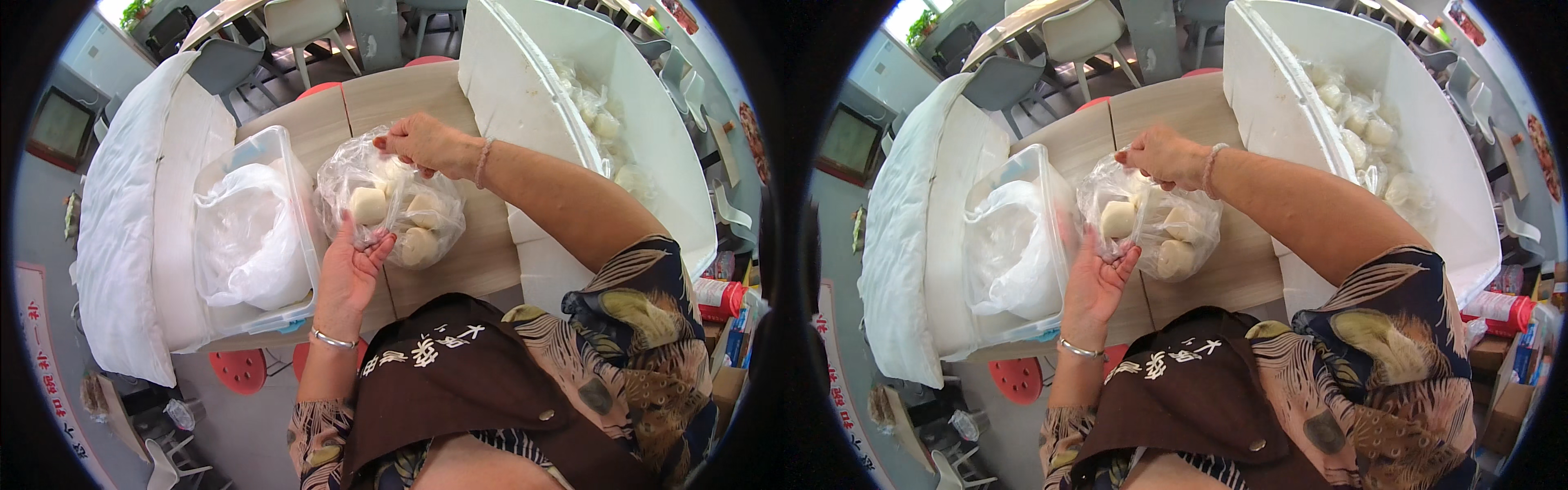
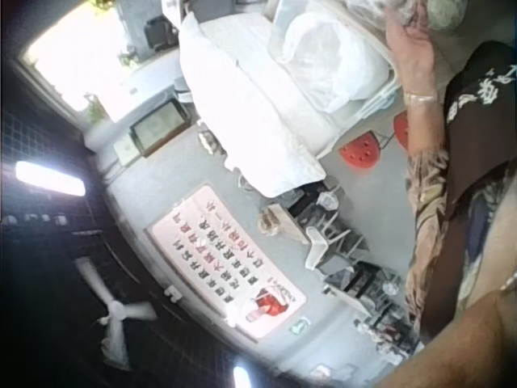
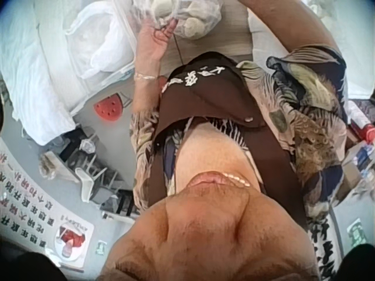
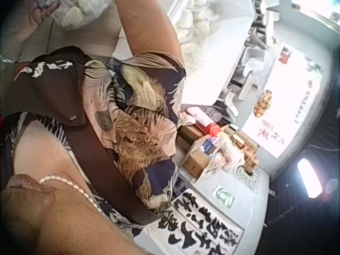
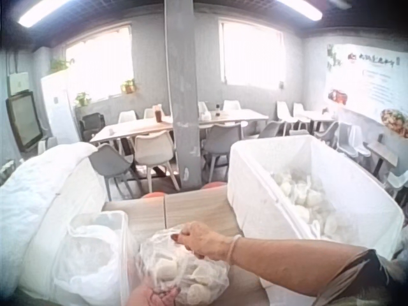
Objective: The person places white dumplings from a large container into small plastic bags, ties each bag, and sets it aside. The process is repeated for multiple dumplings throughout the clip.
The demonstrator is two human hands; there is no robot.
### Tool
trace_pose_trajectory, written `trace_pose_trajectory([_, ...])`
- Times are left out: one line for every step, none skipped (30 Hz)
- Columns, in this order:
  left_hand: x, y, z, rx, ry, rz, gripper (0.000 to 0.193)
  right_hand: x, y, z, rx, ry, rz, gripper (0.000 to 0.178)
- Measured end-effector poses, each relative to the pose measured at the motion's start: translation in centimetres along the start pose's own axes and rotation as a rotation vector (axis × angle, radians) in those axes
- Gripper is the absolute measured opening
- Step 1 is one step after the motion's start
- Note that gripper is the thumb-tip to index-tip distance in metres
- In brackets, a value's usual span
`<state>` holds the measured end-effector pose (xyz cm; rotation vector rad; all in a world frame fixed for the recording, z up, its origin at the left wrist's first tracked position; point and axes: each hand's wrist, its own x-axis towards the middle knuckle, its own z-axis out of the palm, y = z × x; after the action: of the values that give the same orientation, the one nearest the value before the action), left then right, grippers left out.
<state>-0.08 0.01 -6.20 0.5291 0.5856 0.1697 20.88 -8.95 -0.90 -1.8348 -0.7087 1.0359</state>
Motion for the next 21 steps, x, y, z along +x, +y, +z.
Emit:
trace_pose_trajectory([0.3,-0.3,-0.5,0.123,0.125,-0.017,0.036,0.1,0.2,0.0,-0.155,-0.019,-0.001,0.044])
trace_pose_trajectory([0.5,-0.6,-0.9,0.200,0.070,0.015,0.031,0.2,0.4,0.1,-0.318,-0.031,0.022,0.048])
trace_pose_trajectory([0.5,-1.1,-1.3,0.299,0.089,0.020,0.027,0.0,0.5,0.1,-0.426,-0.070,0.037,0.053])
trace_pose_trajectory([0.6,-1.4,-1.5,0.404,0.142,0.007,0.023,0.0,0.6,0.2,-0.595,-0.124,-0.039,0.052])
trace_pose_trajectory([0.5,-1.8,-1.7,0.467,0.148,0.030,0.020,-0.2,0.7,0.3,-0.753,-0.180,-0.126,0.051])
trace_pose_trajectory([0.4,-2.2,-2.0,0.535,0.191,0.034,0.018,-0.2,0.7,0.3,-0.918,-0.213,-0.182,0.050])
trace_pose_trajectory([0.3,-2.5,-2.2,0.580,0.200,0.054,0.016,-0.5,0.8,0.2,-1.011,-0.195,-0.283,0.038])
trace_pose_trajectory([0.2,-2.6,-2.4,0.585,0.234,0.053,0.016,-0.5,0.8,0.1,-1.036,-0.156,-0.294,0.036])
trace_pose_trajectory([0.1,-2.8,-2.7,0.568,0.233,0.067,0.016,-0.5,0.7,-0.2,-1.084,-0.141,-0.247,0.035])
trace_pose_trajectory([0.2,-3.0,-3.0,0.553,0.238,0.096,0.016,-0.3,0.7,-0.4,-1.109,-0.133,-0.222,0.033])
trace_pose_trajectory([0.3,-3.3,-3.3,0.573,0.220,0.126,0.016,-0.1,0.6,-0.8,-1.071,-0.098,-0.191,0.032])
trace_pose_trajectory([0.4,-3.5,-3.6,0.594,0.210,0.173,0.016,0.2,0.6,-1.0,-1.013,-0.072,-0.186,0.030])
trace_pose_trajectory([0.5,-3.7,-3.9,0.613,0.191,0.224,0.016,0.4,0.7,-1.1,-0.949,-0.012,-0.202,0.030])
trace_pose_trajectory([0.5,-3.9,-4.1,0.798,0.197,0.315,0.018,0.5,1.0,-0.8,-0.850,0.022,-0.296,0.033])
trace_pose_trajectory([0.5,-4.1,-4.3,0.982,0.187,0.408,0.021,0.5,1.4,-0.2,-0.741,0.094,-0.404,0.036])
trace_pose_trajectory([0.5,-4.2,-4.4,1.175,0.219,0.420,0.023,0.4,1.9,0.6,-0.666,0.157,-0.441,0.039])
trace_pose_trajectory([0.2,-4.5,-4.3,1.258,0.192,0.528,0.026,0.4,2.5,1.6,-0.654,0.133,-0.557,0.045])
trace_pose_trajectory([0.0,-4.6,-4.2,1.274,0.182,0.476,0.026,0.4,3.0,3.1,-0.677,0.098,-0.604,0.051])
trace_pose_trajectory([-0.2,-4.8,-4.0,1.289,0.172,0.424,0.027,0.4,3.5,4.4,-0.699,0.051,-0.642,0.057])
trace_pose_trajectory([-0.4,-5.0,-3.7,1.288,0.150,0.412,0.027,0.4,4.0,5.5,-0.779,0.023,-0.591,0.061])
trace_pose_trajectory([-0.5,-5.2,-3.3,1.328,0.136,0.418,0.025,0.3,4.4,6.5,-0.856,-0.014,-0.528,0.065])
